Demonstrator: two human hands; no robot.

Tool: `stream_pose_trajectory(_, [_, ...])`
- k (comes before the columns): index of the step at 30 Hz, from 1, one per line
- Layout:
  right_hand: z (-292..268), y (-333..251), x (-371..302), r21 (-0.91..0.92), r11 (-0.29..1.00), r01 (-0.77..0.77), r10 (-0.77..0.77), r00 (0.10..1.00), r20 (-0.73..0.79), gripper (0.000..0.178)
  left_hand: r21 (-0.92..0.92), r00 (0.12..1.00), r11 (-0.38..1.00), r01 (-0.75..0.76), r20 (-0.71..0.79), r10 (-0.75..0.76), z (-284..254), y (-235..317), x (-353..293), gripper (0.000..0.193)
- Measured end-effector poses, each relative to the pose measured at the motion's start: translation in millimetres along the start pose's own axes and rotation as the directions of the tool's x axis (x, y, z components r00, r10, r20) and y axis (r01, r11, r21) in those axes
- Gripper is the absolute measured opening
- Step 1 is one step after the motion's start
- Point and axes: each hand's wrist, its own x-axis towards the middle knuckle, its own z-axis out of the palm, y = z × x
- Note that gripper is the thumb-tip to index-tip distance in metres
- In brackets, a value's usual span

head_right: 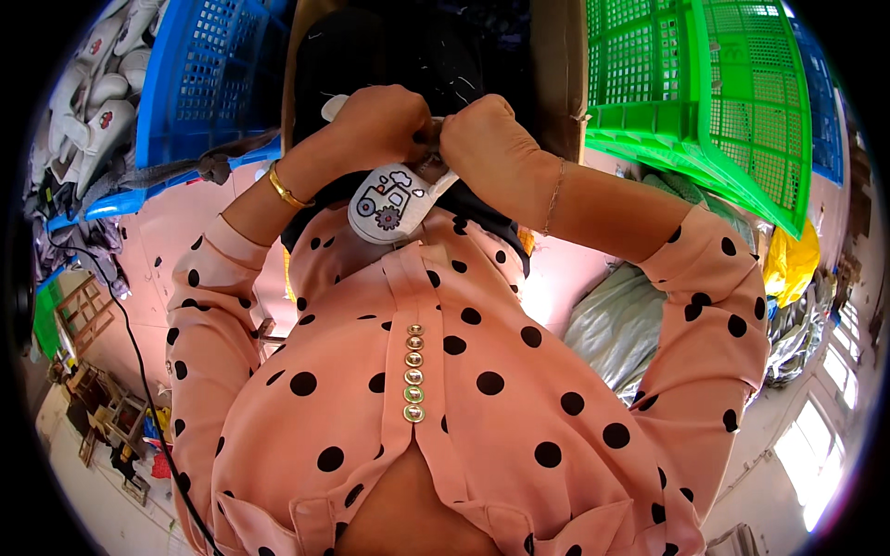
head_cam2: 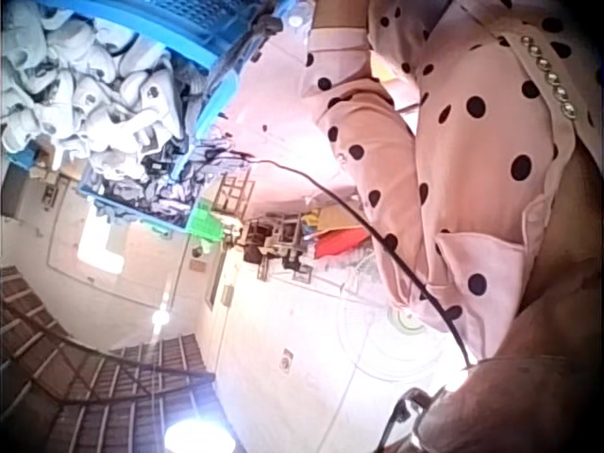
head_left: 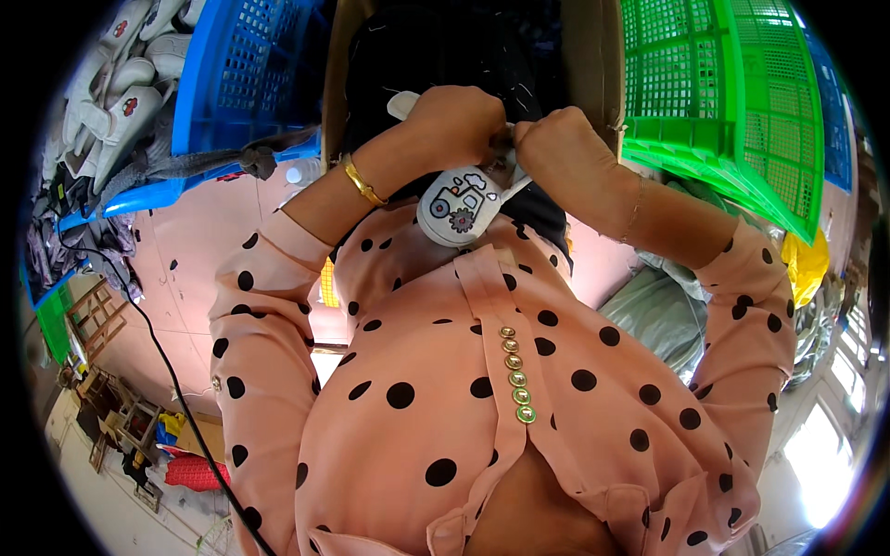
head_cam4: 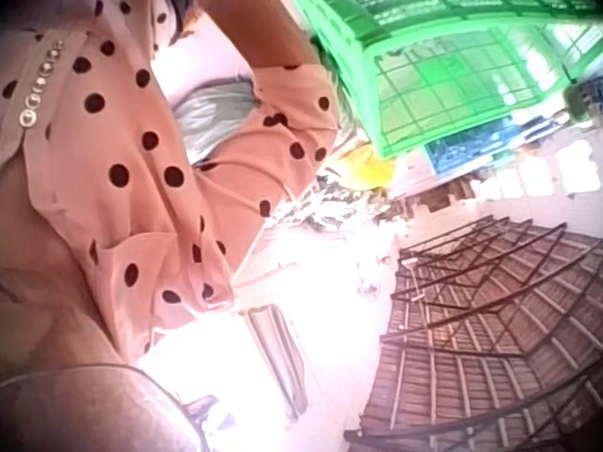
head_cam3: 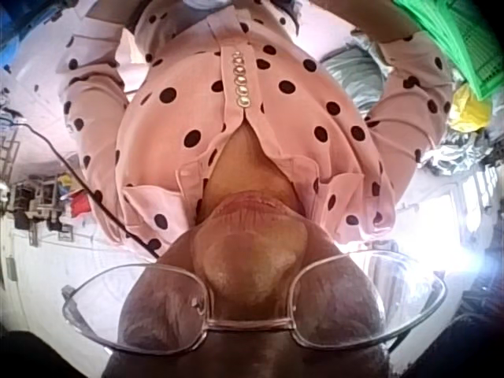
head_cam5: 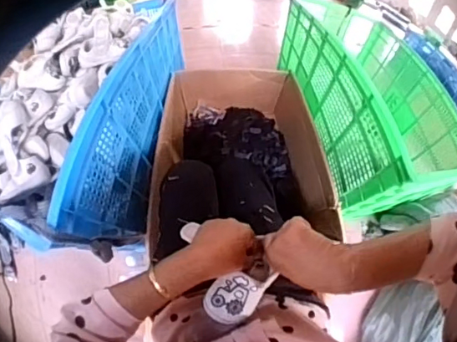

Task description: The person sits on the floor and uses scissors to trim loose threads and excess fabric from the edges of white slippers. They handle the slippers one by one, turning them over to access different sides and carefully cutting away small imperfections.

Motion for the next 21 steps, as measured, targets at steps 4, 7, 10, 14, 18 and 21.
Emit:
stream_pose_trajectory(4, [3, -3, 2, 0.020, 0.999, -0.027, 0.028, 0.999, -0.029, 0.003, 0.019, 1.000, 1.000, 0.006, -0.010, -0.006, 1, 1, 0, 0.014])
stream_pose_trajectory(7, [4, -5, 4, 0.035, 0.999, -0.035, 0.036, 0.999, -0.023, 0.003, 0.023, 1.000, 1.000, 0.014, -0.012, -0.014, 3, 0, -2, 0.014])
stream_pose_trajectory(10, [5, -4, 4, 0.097, 0.995, -0.021, 0.020, 1.000, 0.014, 0.002, 0.039, 1.000, 0.999, 0.029, -0.004, -0.029, 3, 2, -4, 0.014])
stream_pose_trajectory(14, [8, -4, -8, 0.099, 0.995, -0.030, 0.042, 0.992, -0.117, 0.006, 0.014, 0.999, 0.999, 0.047, -0.002, -0.047, 5, 1, -8, 0.013])
stream_pose_trajectory(18, [-4, -6, -19, 0.087, 0.992, -0.090, 0.098, 0.991, -0.093, 0.013, -0.047, 0.999, 0.998, 0.034, 0.008, -0.034, 5, 0, -13, 0.015])
stream_pose_trajectory(21, [-7, -7, -19, 0.062, 0.991, -0.120, 0.125, 0.988, -0.086, 0.017, -0.073, 1.000, 0.997, 0.025, 0.021, -0.024, 3, 0, -14, 0.016])
